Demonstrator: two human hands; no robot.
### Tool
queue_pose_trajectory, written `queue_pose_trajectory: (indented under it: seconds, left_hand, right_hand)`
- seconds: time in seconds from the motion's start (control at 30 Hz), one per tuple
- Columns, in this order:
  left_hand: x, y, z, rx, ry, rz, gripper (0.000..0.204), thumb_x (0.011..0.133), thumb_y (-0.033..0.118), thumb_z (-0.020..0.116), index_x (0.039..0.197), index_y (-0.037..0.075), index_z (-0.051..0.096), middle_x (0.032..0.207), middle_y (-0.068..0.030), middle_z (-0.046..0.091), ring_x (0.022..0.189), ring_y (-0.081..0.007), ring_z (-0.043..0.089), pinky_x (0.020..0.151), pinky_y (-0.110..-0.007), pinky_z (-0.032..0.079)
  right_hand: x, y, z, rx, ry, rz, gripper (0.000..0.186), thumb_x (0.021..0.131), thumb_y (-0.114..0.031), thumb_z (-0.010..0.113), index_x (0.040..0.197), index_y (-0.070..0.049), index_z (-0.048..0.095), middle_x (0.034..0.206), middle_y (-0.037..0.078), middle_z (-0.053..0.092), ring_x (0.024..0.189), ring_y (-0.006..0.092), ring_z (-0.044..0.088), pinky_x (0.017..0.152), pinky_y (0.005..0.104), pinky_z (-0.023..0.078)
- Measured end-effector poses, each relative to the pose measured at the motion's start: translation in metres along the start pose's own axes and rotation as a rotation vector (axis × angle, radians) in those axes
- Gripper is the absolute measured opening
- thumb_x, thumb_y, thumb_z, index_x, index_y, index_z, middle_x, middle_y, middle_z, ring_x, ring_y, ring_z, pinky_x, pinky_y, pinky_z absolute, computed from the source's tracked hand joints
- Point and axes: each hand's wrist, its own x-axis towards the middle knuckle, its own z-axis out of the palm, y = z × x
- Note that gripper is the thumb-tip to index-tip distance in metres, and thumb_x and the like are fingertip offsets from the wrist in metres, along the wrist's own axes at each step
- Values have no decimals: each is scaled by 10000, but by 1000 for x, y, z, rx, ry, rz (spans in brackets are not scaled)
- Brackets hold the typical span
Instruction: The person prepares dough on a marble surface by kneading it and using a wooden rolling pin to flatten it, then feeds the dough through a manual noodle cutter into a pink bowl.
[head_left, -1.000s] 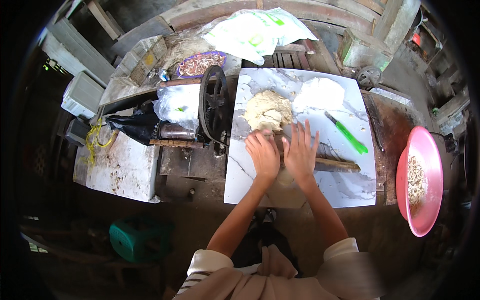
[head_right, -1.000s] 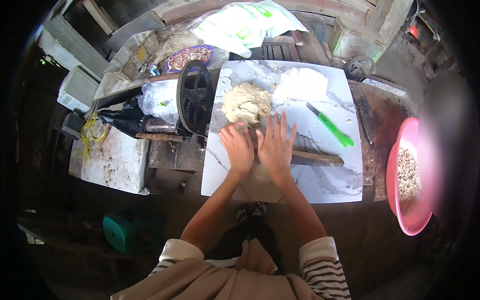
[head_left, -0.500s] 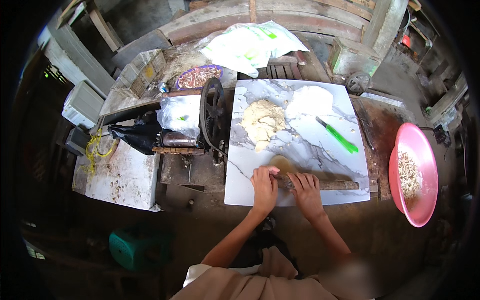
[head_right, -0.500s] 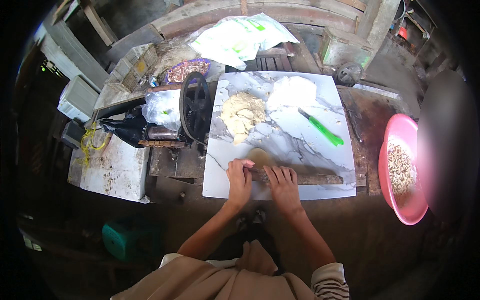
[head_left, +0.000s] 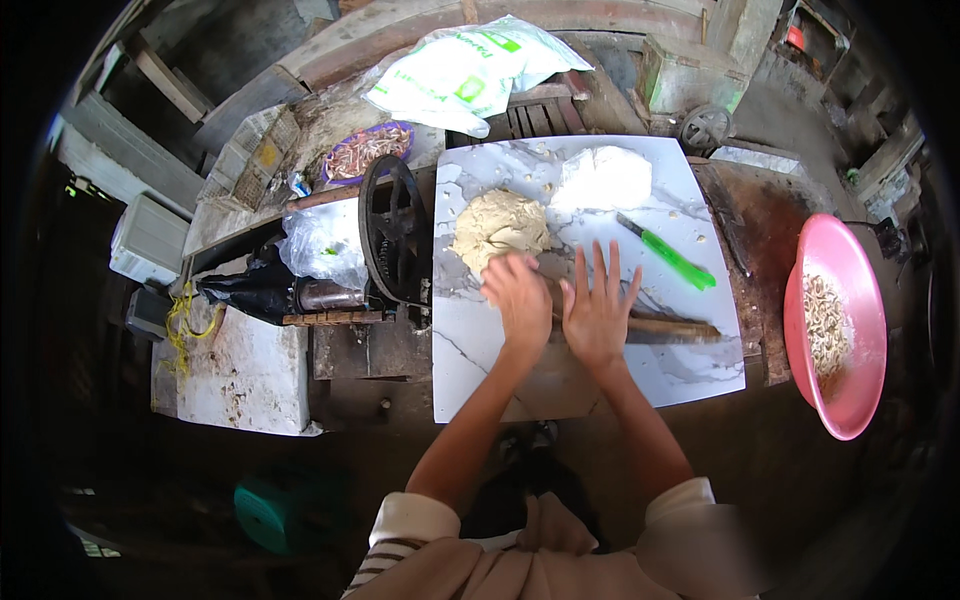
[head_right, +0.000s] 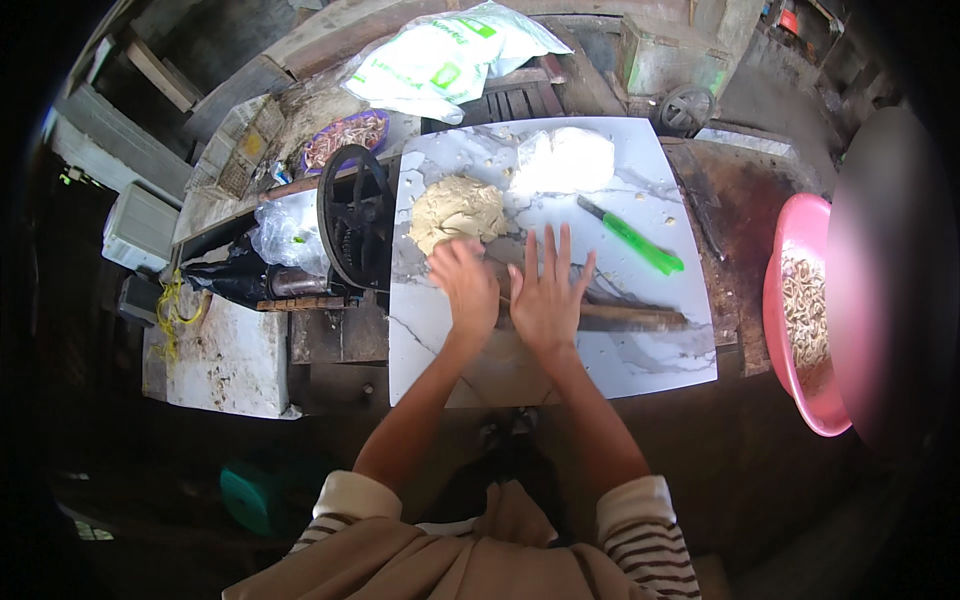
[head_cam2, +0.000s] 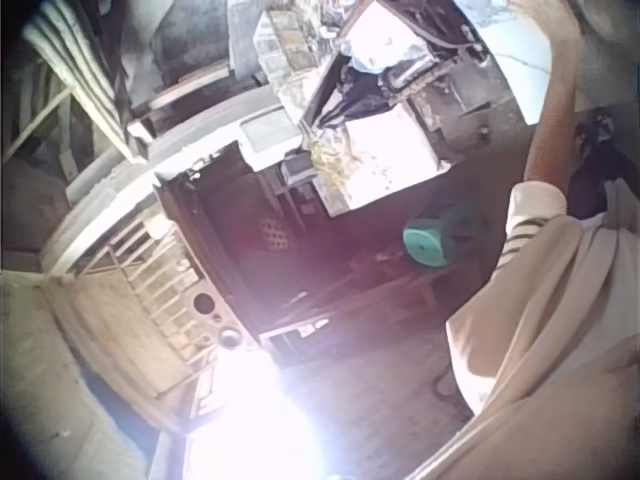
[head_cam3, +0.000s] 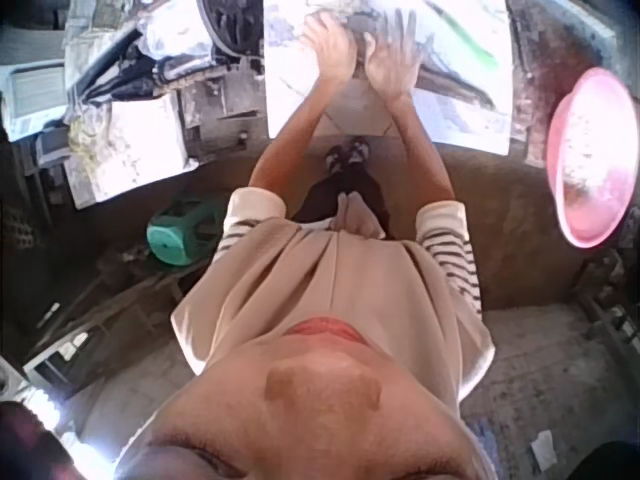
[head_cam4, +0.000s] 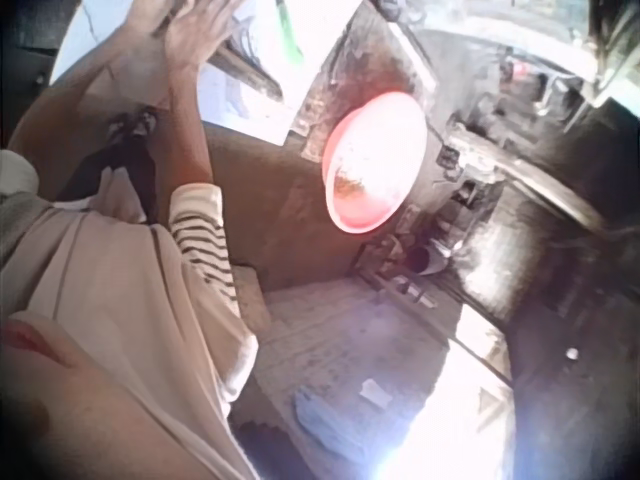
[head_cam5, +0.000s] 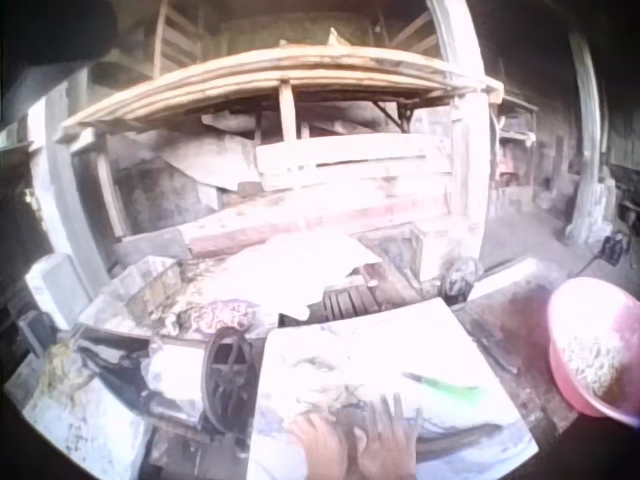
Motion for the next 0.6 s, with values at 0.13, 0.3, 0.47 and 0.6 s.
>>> queue_pose_trajectory:
  seconds: [0.13, 0.3, 0.47, 0.6]
  left_hand:
    - [28, 13, 7, 48, -9, 163, 278, 737, 180, 595, 942, 85, 433, 923, -115, 407, 907, -299, 389, 766, -407, 283]
    - [-19, 3, -1, -12, -70, -65, 254, 710, 46, 551, 933, 46, 430, 937, -157, 393, 914, -326, 371, 786, -432, 278]
    - [-61, -2, -22, -212, -54, -9, 228, 655, -88, 446, 867, -17, 403, 881, -179, 387, 870, -348, 349, 771, -449, 277]
    - [-27, 1, -12, -201, -41, -4, 209, 671, -82, 446, 864, -15, 400, 889, -179, 384, 860, -340, 353, 766, -441, 282]
  right_hand:
    - [35, 5, 13, -12, 23, 4, 482, 899, -295, 411, 1254, 31, 419, 1359, 147, 351, 1345, 276, 155, 1038, 595, 90]
    - [-9, 1, 2, 40, -85, -54, 474, 875, -248, 428, 1262, 25, 414, 1365, 144, 349, 1343, 275, 167, 1042, 595, 100]
    - [-51, -7, -15, 43, -125, -82, 458, 818, -178, 449, 1227, 30, 458, 1349, 143, 375, 1325, 270, 231, 1045, 592, 130]
    - [-17, -1, -3, 31, -106, -79, 443, 832, -196, 451, 1209, 34, 473, 1334, 142, 396, 1327, 260, 226, 1047, 585, 132]
